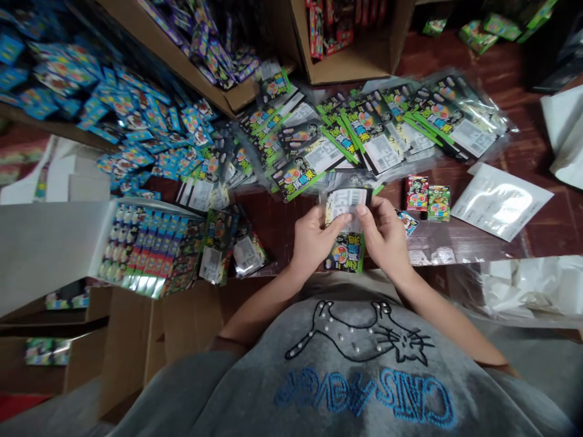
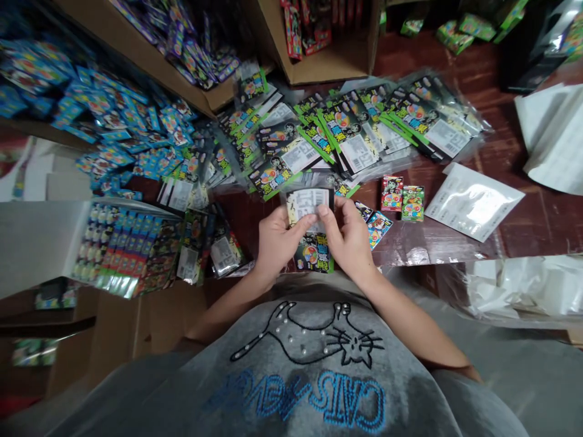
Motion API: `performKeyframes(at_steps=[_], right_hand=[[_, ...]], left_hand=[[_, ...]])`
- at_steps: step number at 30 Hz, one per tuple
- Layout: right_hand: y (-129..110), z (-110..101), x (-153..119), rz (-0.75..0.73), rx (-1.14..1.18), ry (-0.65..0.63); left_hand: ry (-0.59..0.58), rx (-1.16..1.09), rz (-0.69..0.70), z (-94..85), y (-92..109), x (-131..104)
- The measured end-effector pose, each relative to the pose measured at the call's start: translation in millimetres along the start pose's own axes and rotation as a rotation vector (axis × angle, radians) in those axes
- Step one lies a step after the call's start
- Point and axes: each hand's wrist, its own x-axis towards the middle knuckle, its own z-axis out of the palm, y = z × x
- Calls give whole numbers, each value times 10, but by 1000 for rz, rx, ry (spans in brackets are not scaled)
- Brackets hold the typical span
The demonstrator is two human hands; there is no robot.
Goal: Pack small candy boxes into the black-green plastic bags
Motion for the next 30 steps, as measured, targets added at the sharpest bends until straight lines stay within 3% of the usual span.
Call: performKeyframes(at_steps=[2,7,10,14,16,20,24,26,30], right_hand=[[22,10,-6,-1,-81,2],[125,26,-60,-104,-318,106],[181,-217,-144,-180,-378,-29],[319,-779,-270,-229,-736,-68],[429,-956,-282,-211,-876,-125],[630,-954,-184,-206,-916,-215],[724,-895,-43,-318,-842,-292],[739,-931,4,-378,-803,-310],[722,-981,21,-383,-772,-215]], left_hand=[[24,-16,-6,9,8,0],[-123,-21,63,-16,-149,-160],[-187,116,83,-316,-317,-96],[-601,338,94,-866,-367,225],[-643,502,117,-973,-280,272],[-468,894,183,-752,-91,-29],[-517,1061,194,-520,-124,-367],[-546,1058,212,-535,-180,-406],[-648,970,274,-657,-233,-310]])
